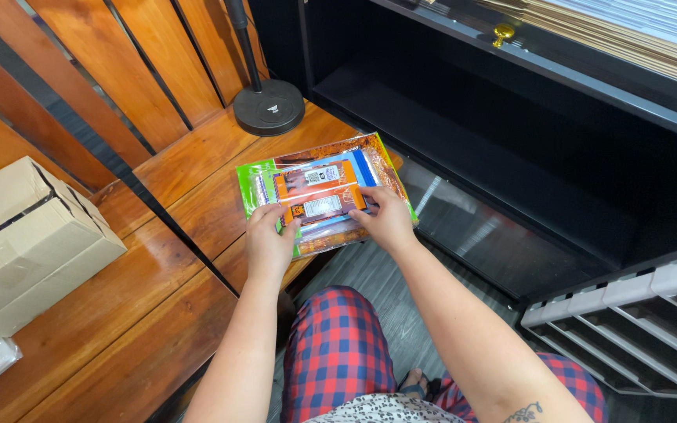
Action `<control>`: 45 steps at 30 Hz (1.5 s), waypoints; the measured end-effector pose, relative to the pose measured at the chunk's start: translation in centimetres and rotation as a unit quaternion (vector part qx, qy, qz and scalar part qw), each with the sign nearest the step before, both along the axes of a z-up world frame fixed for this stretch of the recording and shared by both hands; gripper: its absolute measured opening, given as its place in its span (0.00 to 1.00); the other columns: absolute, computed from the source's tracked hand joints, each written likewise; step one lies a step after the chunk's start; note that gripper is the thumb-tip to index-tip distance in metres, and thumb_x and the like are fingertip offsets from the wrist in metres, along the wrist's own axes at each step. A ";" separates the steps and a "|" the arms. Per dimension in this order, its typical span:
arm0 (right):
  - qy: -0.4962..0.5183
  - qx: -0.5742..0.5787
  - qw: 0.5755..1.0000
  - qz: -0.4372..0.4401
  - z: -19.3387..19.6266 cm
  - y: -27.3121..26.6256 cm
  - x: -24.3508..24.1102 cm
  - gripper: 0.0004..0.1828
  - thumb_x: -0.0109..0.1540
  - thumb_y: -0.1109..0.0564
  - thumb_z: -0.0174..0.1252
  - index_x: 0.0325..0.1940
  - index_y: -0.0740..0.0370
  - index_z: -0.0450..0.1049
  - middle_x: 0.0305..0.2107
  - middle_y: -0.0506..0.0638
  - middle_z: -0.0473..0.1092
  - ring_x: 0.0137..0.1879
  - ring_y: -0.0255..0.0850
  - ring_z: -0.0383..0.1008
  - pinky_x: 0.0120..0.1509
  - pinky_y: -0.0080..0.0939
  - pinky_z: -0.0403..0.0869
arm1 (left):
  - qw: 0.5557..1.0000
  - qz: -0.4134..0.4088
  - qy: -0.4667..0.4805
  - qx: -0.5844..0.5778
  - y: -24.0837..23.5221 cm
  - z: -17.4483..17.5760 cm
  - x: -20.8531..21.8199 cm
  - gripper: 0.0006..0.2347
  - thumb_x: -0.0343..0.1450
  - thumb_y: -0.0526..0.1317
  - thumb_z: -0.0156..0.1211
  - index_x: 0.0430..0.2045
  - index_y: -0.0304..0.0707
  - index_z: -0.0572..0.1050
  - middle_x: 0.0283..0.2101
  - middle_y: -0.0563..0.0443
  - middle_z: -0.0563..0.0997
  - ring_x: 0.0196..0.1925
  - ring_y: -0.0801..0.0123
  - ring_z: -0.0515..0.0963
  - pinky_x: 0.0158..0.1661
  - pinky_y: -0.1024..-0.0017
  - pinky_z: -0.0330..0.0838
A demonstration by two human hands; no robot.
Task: The person sits on the floor and repeatedly picks up small packaged items from a wooden surface, then places them onto a stack on a black shelf. The person handles colorful stationery packs and clear plastic sleeves, stacking them one by one.
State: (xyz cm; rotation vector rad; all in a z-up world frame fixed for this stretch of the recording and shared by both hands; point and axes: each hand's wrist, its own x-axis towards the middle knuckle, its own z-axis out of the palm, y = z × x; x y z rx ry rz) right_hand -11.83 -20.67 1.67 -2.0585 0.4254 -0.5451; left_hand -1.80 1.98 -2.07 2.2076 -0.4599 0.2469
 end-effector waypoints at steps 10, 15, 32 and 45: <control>-0.015 0.035 0.999 0.002 0.5 -0.1 -0.4 0.28 0.53 0.63 0.76 0.57 0.60 0.80 0.51 0.58 0.74 0.57 0.51 0.78 0.58 0.37 0.80 | 0.999 -0.002 -0.035 0.019 -0.4 -0.3 -0.4 0.11 0.70 0.40 0.67 0.46 0.50 0.85 0.53 0.48 0.76 0.57 0.53 0.77 0.59 0.61 0.71; -0.011 0.025 1.000 0.004 -0.2 -0.6 0.2 0.25 0.54 0.63 0.75 0.56 0.60 0.81 0.50 0.59 0.75 0.57 0.52 0.78 0.58 0.38 0.81 | 0.998 0.016 0.053 0.002 -0.6 2.6 -1.4 0.20 0.71 0.40 0.66 0.59 0.41 0.78 0.57 0.42 0.74 0.61 0.52 0.75 0.61 0.60 0.68; -0.043 0.021 0.999 -0.013 -0.5 -0.3 -0.2 0.20 0.55 0.59 0.75 0.51 0.56 0.83 0.47 0.56 0.77 0.55 0.51 0.79 0.52 0.39 0.82 | 0.999 0.017 0.040 -0.030 -0.5 0.7 -0.5 0.20 0.67 0.42 0.73 0.54 0.40 0.80 0.55 0.47 0.77 0.61 0.54 0.76 0.62 0.61 0.68; -0.064 0.029 0.997 -0.045 -0.7 -0.4 0.5 0.20 0.56 0.57 0.75 0.53 0.56 0.82 0.49 0.53 0.77 0.57 0.50 0.78 0.55 0.36 0.82 | 0.998 0.040 0.001 -0.038 -1.4 0.0 -0.1 0.21 0.64 0.45 0.74 0.52 0.45 0.82 0.53 0.51 0.80 0.58 0.55 0.78 0.61 0.63 0.69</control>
